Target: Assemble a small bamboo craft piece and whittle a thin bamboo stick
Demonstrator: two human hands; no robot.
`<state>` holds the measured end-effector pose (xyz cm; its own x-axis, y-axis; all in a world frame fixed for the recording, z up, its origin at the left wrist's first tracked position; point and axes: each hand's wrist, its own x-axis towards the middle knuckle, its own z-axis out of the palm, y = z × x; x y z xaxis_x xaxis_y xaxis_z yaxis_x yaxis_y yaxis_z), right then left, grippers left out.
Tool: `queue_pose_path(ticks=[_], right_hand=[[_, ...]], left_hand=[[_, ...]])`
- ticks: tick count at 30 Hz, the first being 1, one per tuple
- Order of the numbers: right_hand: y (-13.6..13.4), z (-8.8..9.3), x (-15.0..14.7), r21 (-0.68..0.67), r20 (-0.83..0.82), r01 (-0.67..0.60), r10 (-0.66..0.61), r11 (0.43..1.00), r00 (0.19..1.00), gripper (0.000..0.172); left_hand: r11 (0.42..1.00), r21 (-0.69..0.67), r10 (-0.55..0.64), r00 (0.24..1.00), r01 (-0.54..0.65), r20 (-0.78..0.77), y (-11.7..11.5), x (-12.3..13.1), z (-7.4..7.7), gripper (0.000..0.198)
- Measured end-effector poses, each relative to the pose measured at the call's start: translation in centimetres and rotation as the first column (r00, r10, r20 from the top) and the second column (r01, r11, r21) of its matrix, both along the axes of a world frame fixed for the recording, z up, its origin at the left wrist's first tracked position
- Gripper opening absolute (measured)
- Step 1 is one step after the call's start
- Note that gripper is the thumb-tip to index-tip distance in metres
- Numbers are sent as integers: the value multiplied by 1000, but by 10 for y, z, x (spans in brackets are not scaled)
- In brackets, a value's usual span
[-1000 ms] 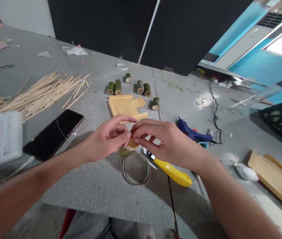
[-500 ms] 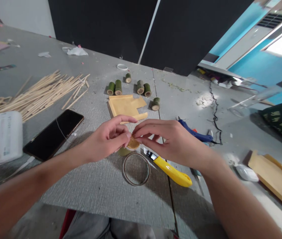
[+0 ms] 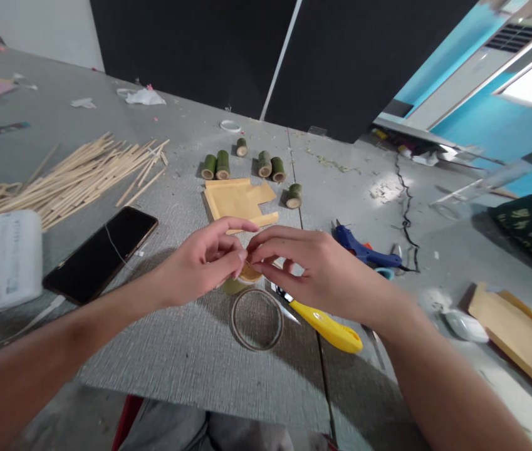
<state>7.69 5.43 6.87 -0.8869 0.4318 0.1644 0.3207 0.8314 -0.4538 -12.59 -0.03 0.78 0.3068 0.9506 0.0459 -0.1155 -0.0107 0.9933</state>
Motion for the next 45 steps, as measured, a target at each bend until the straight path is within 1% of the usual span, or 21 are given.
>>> queue_pose_path(ticks=[9, 13, 22, 28, 34, 42, 45], right_hand=[[-1, 1, 2, -14, -12, 38, -38, 999, 999, 13], [-1, 2, 1, -26, -11, 20, -20, 999, 1000, 14], [-2, 0, -2, 2, -4, 14, -14, 1000, 1000, 14], [-1, 0, -2, -39, -12, 22, -22, 999, 1000, 13], [0, 1, 2, -62, -23, 57, -58, 996, 998, 12], [-1, 0, -2, -23, -25, 12, -13, 1000, 1000, 13], [0, 0, -1, -24, -20, 14, -15, 1000, 1000, 13]], left_hand=[[1000, 5, -7, 1000, 7, 9, 1, -1, -2, 28], [1000, 4, -4, 1000, 4, 10, 1, 0, -3, 28], [1000, 0, 4, 1000, -4, -4, 0, 0, 0, 29], [1000, -4, -3, 1000, 3, -6, 1, 0, 0, 32], [1000, -5, -11, 1000, 11, -11, 1, -1, -1, 33], [1000, -2, 0, 1000, 0, 1, 1, 0, -2, 28], [1000, -2, -2, 1000, 2, -3, 1, -1, -2, 29]])
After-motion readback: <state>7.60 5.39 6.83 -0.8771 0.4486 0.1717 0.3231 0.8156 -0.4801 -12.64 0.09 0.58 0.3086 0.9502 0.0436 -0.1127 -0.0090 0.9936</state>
